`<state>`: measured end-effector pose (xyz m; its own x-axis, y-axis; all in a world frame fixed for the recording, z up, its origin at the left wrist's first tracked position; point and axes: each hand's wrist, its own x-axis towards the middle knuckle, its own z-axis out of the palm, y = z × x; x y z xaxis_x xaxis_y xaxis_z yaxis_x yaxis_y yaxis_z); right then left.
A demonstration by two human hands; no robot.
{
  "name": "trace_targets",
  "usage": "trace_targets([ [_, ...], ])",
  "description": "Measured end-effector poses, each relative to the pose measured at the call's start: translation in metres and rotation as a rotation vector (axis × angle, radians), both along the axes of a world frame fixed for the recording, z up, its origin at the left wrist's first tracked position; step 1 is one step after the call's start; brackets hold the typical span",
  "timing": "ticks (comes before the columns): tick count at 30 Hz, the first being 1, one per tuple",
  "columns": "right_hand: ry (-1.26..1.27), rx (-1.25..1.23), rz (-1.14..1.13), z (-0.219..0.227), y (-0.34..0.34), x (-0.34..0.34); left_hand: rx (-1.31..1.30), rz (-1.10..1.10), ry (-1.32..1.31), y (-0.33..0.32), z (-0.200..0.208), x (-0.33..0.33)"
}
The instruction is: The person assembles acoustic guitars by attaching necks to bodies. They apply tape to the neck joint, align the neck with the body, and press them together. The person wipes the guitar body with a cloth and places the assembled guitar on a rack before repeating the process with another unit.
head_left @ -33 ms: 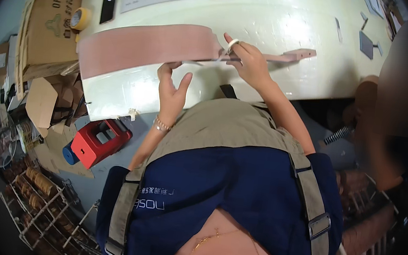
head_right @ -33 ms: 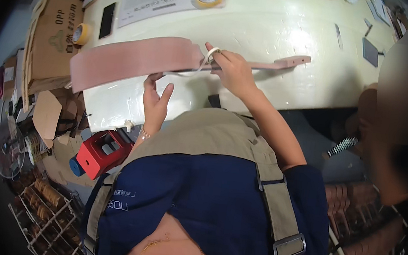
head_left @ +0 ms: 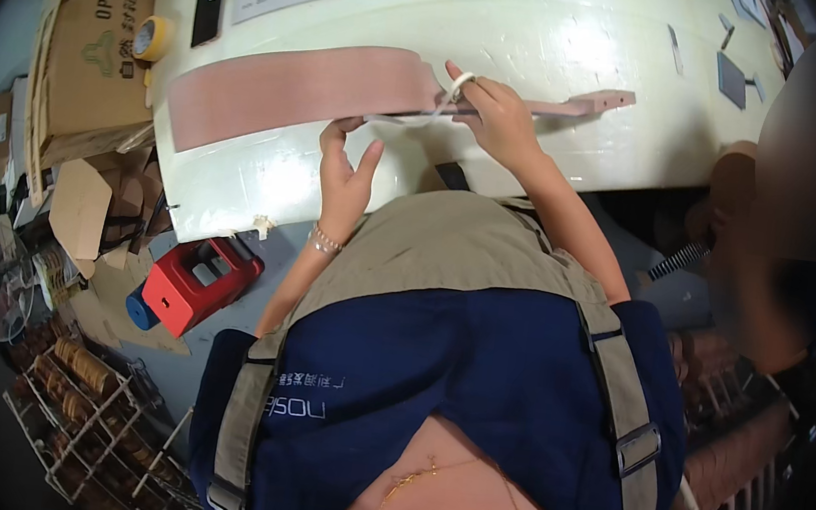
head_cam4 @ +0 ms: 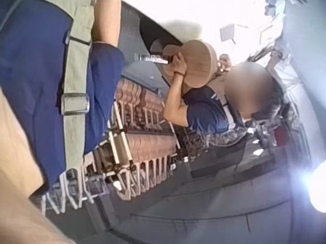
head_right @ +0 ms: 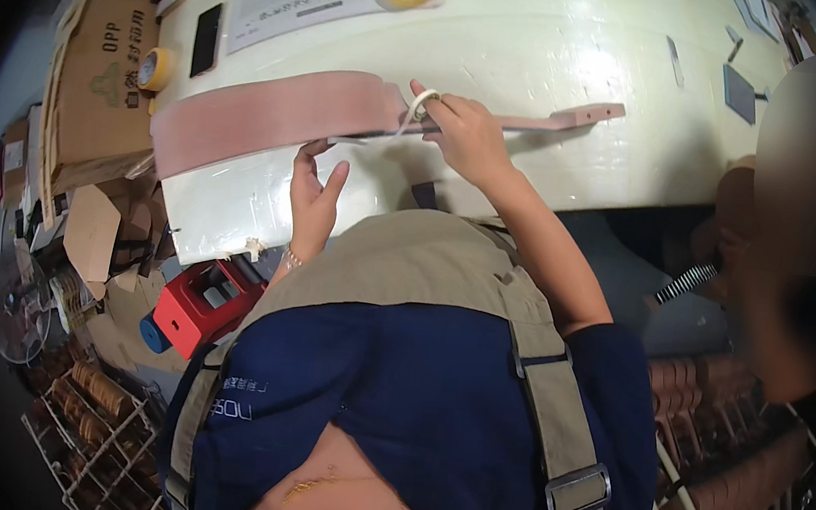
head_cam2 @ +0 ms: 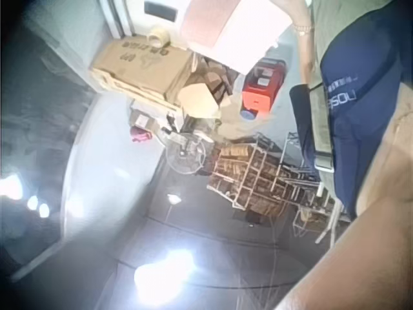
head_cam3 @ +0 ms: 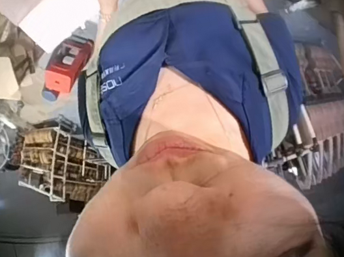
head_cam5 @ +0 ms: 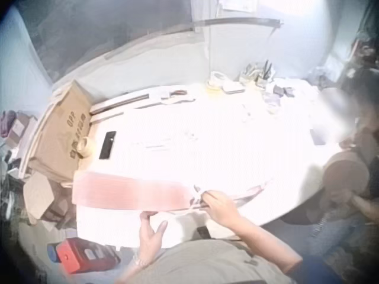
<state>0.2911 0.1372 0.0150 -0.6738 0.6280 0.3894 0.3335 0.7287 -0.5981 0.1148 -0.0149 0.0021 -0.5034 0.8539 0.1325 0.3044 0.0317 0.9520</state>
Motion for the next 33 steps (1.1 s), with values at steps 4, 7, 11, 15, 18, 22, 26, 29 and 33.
trace_targets([
  [4,-0.131,0.088,-0.11,-0.027,0.011,0.001,-0.07,-0.054,-0.103,0.013,-0.034,-0.004],
  [7,-0.031,0.115,-0.13,-0.013,0.013,-0.003,-0.067,-0.071,-0.116,0.018,-0.03,-0.007],
  [11,0.559,-0.207,-0.18,0.01,-0.005,-0.028,-0.102,-0.081,-0.065,0.02,-0.028,-0.011],
  [15,0.828,-0.64,-0.423,0.015,-0.03,-0.043,-0.128,-0.106,-0.059,0.018,-0.023,-0.015],
  [18,0.507,-0.297,-0.514,-0.005,-0.019,-0.023,-0.133,-0.094,-0.064,0.019,-0.016,-0.012],
  [22,0.38,-0.137,-0.515,-0.024,-0.022,-0.014,-0.133,-0.117,0.142,0.022,-0.001,-0.018],
  [26,0.366,-0.134,-0.477,-0.029,-0.018,-0.013,-0.017,-0.162,0.343,0.024,0.002,-0.034],
  [29,0.345,-0.109,-0.483,-0.03,-0.018,-0.013,-0.012,-0.304,0.389,0.032,0.005,-0.044],
  [33,0.33,-0.097,-0.481,-0.033,-0.017,-0.012,-0.059,-0.475,0.54,0.043,0.007,-0.058],
])
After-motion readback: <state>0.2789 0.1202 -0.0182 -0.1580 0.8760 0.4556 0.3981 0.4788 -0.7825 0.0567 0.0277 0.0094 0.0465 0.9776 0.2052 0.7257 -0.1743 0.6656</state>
